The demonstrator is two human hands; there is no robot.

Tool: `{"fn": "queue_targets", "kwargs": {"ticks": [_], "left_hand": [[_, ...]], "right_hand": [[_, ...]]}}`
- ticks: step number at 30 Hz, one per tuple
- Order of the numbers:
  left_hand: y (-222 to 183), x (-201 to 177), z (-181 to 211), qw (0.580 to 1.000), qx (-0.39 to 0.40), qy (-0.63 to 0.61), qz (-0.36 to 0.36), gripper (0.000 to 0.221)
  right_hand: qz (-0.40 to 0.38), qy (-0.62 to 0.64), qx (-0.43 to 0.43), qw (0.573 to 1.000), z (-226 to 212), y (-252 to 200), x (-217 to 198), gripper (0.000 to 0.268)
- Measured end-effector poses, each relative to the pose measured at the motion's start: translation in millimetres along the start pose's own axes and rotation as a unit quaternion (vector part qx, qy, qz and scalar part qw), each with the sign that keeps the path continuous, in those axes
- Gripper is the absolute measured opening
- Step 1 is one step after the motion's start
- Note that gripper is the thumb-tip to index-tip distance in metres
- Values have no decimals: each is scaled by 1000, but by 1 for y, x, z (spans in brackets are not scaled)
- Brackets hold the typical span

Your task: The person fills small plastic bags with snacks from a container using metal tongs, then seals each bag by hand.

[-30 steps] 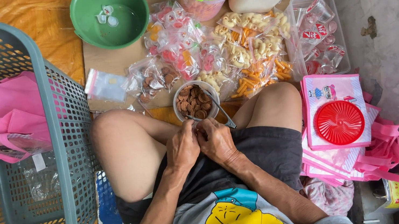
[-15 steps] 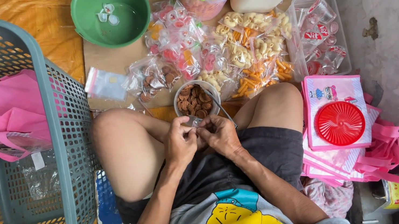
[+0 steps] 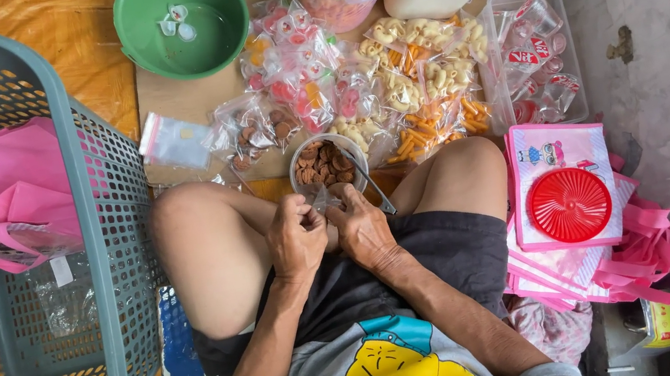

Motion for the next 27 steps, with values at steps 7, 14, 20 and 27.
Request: {"fn": "queue_targets", "kwargs": {"ticks": [7, 14, 20, 27], "left_hand": [[9, -11, 25, 993, 117, -9, 6, 18], [24, -30, 47, 846, -419, -275, -181, 63], [12, 11, 22, 643, -551, -525, -81, 56], [23, 20, -30, 505, -597, -622, 44, 31]], "right_hand": [[-18, 153, 177, 972, 16, -1, 22, 20], [74, 347, 337, 872, 24, 3, 5, 32], [33, 339, 171, 925, -3, 2, 9, 23], [50, 40, 85, 994, 13, 15, -29, 42]]}}
Point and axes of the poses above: each hand's wrist, its own y-axis towards the middle knuckle, its own x-axis out of the palm, z = x × y, the point moved 1 cm from there along y, towards the middle knuckle, and after that the axes turned 2 degrees about z, right-handed, at the moved point
